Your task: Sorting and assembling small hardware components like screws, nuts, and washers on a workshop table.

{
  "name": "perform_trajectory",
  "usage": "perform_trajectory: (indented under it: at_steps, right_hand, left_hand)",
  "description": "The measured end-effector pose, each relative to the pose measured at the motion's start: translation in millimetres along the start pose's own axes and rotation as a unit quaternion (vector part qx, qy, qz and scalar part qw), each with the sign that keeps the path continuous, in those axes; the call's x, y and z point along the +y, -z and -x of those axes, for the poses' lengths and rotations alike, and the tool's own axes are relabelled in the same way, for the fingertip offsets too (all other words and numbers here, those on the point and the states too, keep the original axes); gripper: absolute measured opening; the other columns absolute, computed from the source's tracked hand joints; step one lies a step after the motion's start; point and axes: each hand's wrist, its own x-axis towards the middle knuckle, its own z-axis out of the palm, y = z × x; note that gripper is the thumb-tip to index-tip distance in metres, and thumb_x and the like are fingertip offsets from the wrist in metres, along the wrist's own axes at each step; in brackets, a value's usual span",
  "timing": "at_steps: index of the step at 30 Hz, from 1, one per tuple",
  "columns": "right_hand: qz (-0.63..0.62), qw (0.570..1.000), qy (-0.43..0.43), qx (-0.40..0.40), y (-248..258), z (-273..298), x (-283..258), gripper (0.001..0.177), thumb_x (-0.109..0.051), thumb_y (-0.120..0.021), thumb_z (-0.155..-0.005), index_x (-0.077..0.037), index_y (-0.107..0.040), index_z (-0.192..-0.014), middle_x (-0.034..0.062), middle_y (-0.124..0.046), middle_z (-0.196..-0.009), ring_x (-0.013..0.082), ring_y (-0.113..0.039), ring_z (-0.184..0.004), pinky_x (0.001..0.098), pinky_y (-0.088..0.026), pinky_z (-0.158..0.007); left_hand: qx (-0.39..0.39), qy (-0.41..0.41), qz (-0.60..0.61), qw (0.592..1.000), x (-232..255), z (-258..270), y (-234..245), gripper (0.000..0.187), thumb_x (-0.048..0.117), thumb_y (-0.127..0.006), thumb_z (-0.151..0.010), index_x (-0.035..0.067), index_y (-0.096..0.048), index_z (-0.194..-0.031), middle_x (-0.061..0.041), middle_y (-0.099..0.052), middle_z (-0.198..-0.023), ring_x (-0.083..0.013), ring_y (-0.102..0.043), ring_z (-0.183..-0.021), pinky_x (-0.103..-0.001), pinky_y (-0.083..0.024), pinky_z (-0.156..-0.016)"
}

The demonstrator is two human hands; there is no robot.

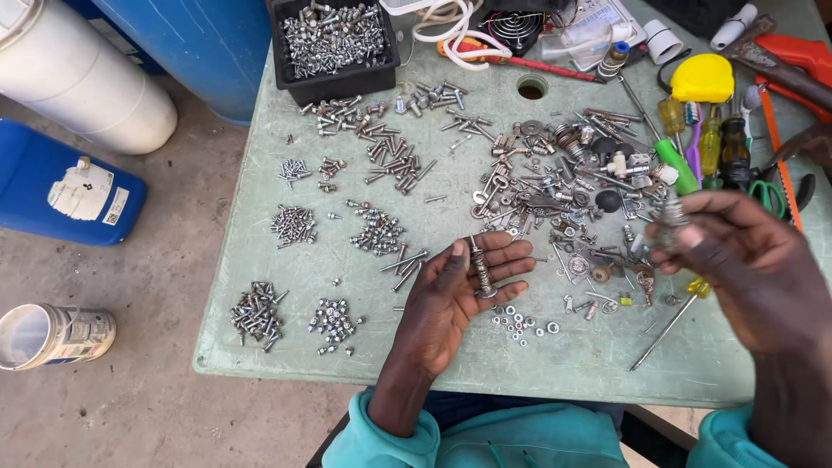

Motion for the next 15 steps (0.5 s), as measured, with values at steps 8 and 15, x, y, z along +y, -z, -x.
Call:
perform_trajectory:
  at_steps: [8, 15]
  right_hand:
    - [0.245, 0.968, -0.012, -0.062, -76.9, 21.6, -89.9, 0.051, -0.026, -0.072, -0.083, -0.016, -0.064, -0.132, -0.0011, -0.079, -0.124, 0.0103, -0.078, -0.096, 0.0268, -0.063, -0.085]
    - [0.456, 0.862, 0.212, -0.056, -37.6, -80.9, -48.1, 0.008, -0.017, -0.069, -0.097, -0.013, -0.073, -0.103, 0.0026, -0.075, -0.084, 0.0164, -0.065, -0.067, 0.0346, -0.046, -0.061]
  left_hand:
    - [-0.003, 0.042, 0.085, 0.995, -17.6, -5.2, -9.7, 0.067, 0.058, -0.048, -0.097, 0.001, -0.06, -0.128, -0.027, -0.069, -0.128, -0.0398, -0.069, -0.114, -0.048, -0.059, -0.092]
    - [0.115, 0.01, 0.15, 0.982, -18.8, -1.5, 0.7, 0.024, 0.031, -0.057, -0.104, 0.008, -0.059, -0.098, 0.001, -0.044, -0.068, -0.0066, -0.04, -0.048, -0.02, -0.024, -0.035]
